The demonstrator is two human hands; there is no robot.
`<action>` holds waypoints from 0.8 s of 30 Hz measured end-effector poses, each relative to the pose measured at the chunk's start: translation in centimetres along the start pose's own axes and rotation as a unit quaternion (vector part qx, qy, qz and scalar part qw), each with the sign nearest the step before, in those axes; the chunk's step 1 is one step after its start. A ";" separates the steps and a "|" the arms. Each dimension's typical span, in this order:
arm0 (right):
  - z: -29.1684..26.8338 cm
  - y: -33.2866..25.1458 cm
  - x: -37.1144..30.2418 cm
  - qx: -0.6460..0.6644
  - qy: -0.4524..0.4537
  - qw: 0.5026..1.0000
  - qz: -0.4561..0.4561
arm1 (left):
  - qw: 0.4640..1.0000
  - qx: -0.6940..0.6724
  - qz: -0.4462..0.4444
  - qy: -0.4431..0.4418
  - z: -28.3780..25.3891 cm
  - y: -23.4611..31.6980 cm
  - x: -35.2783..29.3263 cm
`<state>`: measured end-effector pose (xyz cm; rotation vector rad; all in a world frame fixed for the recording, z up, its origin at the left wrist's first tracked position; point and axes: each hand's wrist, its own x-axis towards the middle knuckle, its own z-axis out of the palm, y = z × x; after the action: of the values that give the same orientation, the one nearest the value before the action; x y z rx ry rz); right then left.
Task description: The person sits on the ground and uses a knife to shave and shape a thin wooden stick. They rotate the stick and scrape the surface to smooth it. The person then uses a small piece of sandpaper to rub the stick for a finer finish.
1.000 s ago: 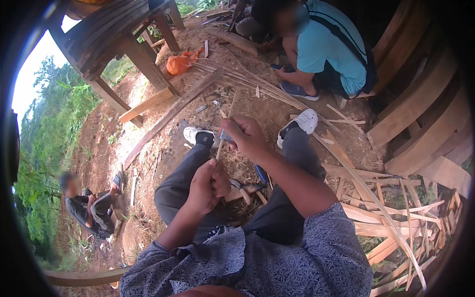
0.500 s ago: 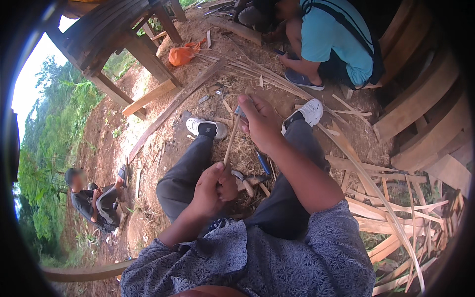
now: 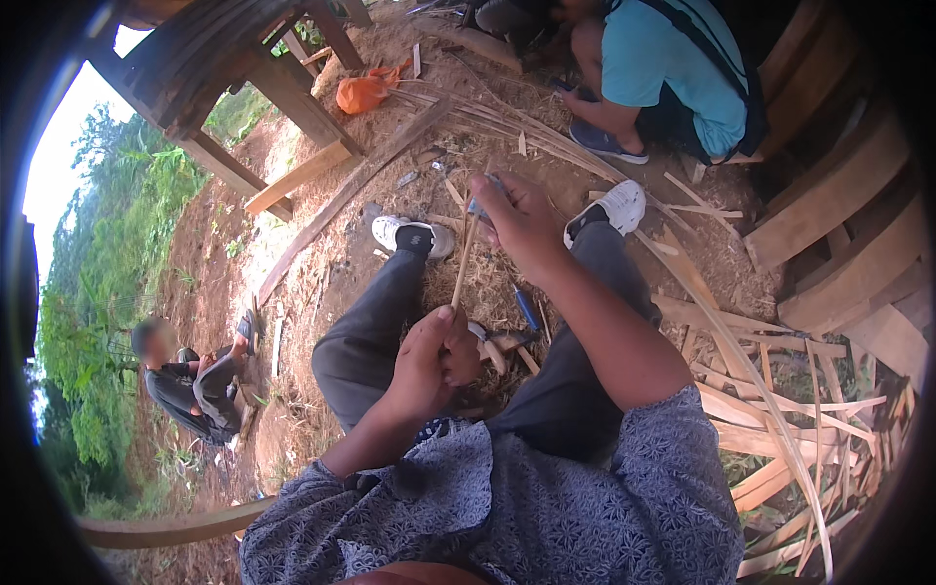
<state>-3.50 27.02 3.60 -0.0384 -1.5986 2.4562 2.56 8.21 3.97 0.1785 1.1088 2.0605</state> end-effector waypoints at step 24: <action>1.0 0.2 0.7 -0.029 -0.041 0.998 -0.024 | 0.997 0.065 0.016 -0.029 -0.8 -2.3 -1.2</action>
<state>-4.33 26.20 3.90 0.0914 -1.6842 2.4021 4.35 7.59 2.05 0.3207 1.2120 1.9995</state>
